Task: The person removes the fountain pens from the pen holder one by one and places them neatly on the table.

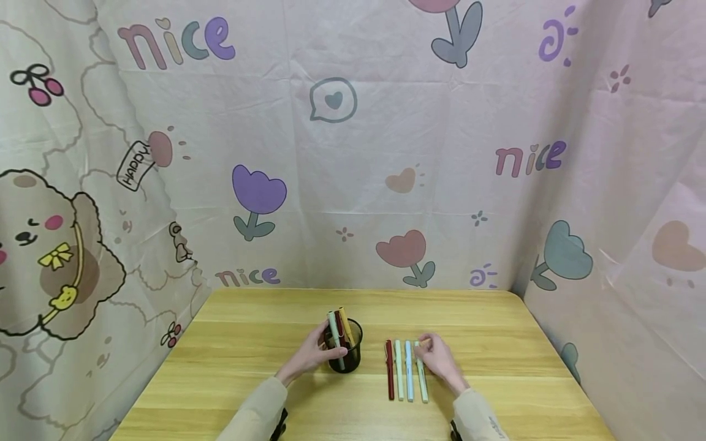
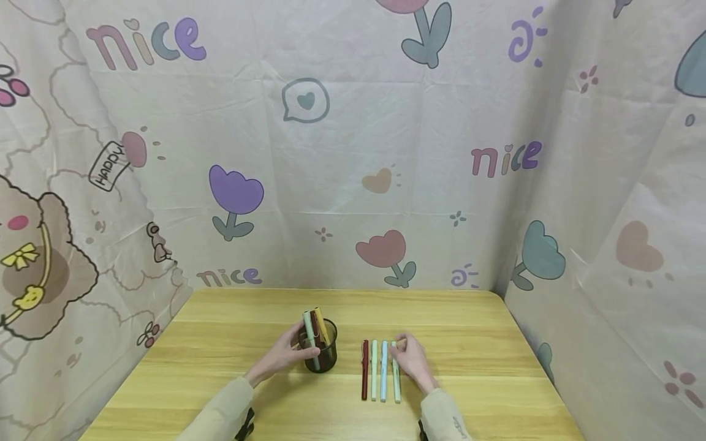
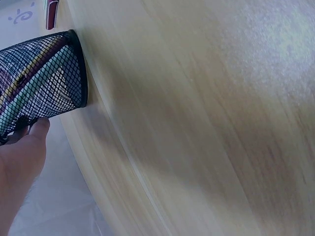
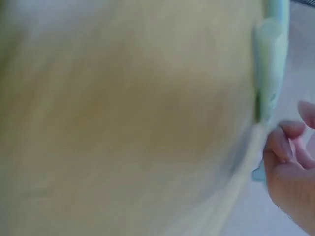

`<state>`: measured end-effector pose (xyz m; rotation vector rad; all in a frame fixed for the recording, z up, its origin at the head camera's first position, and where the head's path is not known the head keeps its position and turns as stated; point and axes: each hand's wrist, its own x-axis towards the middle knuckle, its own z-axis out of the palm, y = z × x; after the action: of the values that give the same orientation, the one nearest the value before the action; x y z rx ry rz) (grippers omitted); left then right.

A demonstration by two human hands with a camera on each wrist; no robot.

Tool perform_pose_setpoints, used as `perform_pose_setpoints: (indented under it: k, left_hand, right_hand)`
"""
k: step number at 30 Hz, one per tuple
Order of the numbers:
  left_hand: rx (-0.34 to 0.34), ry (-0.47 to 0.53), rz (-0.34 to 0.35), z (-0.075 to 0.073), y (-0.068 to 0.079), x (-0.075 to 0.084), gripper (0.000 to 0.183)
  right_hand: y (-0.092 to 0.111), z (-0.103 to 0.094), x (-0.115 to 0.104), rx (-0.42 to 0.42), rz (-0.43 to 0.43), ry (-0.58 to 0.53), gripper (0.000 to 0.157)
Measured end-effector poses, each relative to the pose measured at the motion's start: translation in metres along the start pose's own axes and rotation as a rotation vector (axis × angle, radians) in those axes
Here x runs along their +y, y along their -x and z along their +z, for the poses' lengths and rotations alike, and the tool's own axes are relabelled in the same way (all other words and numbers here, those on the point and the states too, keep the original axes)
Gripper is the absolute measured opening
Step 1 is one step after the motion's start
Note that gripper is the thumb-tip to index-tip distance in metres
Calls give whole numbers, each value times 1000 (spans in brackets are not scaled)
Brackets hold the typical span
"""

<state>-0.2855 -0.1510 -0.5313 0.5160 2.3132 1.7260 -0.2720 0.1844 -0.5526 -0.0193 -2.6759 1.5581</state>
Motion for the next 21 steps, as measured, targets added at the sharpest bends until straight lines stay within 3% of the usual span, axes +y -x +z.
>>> perform_pose_setpoints:
  k: [4,9,18,21]
  left_hand:
    - [6,-11,-8,0,1,-1,99]
    - [8,-17,-17,0,2,-1,101]
    - [-20,-20,5,0,1,1,96]
    - [-26,-23,12,0,1,1,94]
  right_hand:
    - [-10,11,-17,24,-112,-49,27]
    - [-25,28,-46,-29,-195,-101,22]
    - [-45,57,-90,-182,-386,-21,26]
    - [-49,67,-97,-224,-413,18,30]
